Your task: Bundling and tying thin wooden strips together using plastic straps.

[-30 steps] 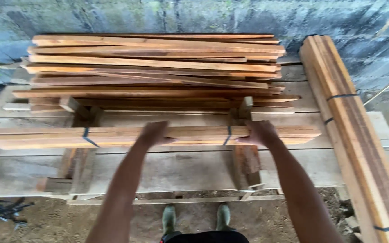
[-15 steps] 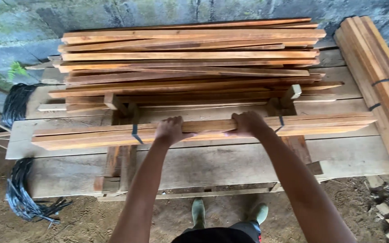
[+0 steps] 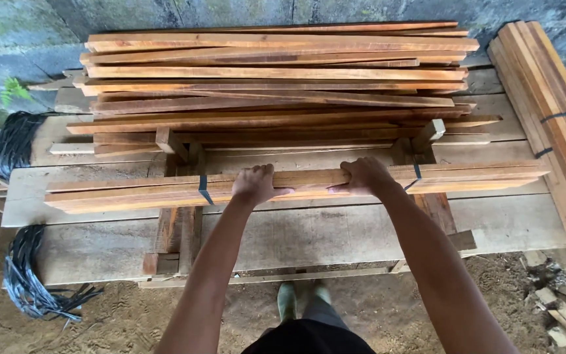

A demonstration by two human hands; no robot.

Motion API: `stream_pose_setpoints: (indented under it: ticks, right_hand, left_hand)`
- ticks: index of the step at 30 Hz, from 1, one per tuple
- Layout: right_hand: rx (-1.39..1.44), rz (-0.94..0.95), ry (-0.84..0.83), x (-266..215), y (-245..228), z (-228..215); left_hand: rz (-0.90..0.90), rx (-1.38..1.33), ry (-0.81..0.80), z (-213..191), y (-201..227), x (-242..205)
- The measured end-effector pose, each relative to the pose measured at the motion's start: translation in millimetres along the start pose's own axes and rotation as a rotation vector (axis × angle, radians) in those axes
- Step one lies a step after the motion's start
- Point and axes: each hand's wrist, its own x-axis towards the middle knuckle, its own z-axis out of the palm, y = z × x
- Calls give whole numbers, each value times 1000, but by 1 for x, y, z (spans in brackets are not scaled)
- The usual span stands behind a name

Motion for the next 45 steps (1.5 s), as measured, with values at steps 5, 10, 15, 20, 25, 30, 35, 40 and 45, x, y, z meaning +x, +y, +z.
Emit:
stream_pose_setpoints:
  ticks: [5,10,15,20,25,30,35,40,45]
  right_hand:
    - [-29,-7,-59,3,1,-13]
    - [-17,29,-68,-2,-5,-6]
    - [9,-3,-55,-14,-10,-21]
    - [18,-26,-22,-7,-1,-6]
    - [20,-35,13,-9,0,-3]
    - [7,-40,45,-12,-4,-10]
    - [12,11,53,-11,-5,-8]
    - [-16,74,69,-4,-38,-4]
    - [29,32,13,28,-138,-14]
  left_hand:
    - [39,-25,48,0,-1,6]
    - [5,-1,82,-1,-1,-4]
    - [6,9,131,-3,1,-5]
    - [4,24,157,-5,8,-3]
    - [29,13,66,3,-1,-7]
    - [138,-5,-184,51,-34,-4]
    - [129,-102,-483,-1,-95,-17]
    - [70,-29,-539,-62,-167,-65]
    - [-30,-46,-642,-100,-256,-102]
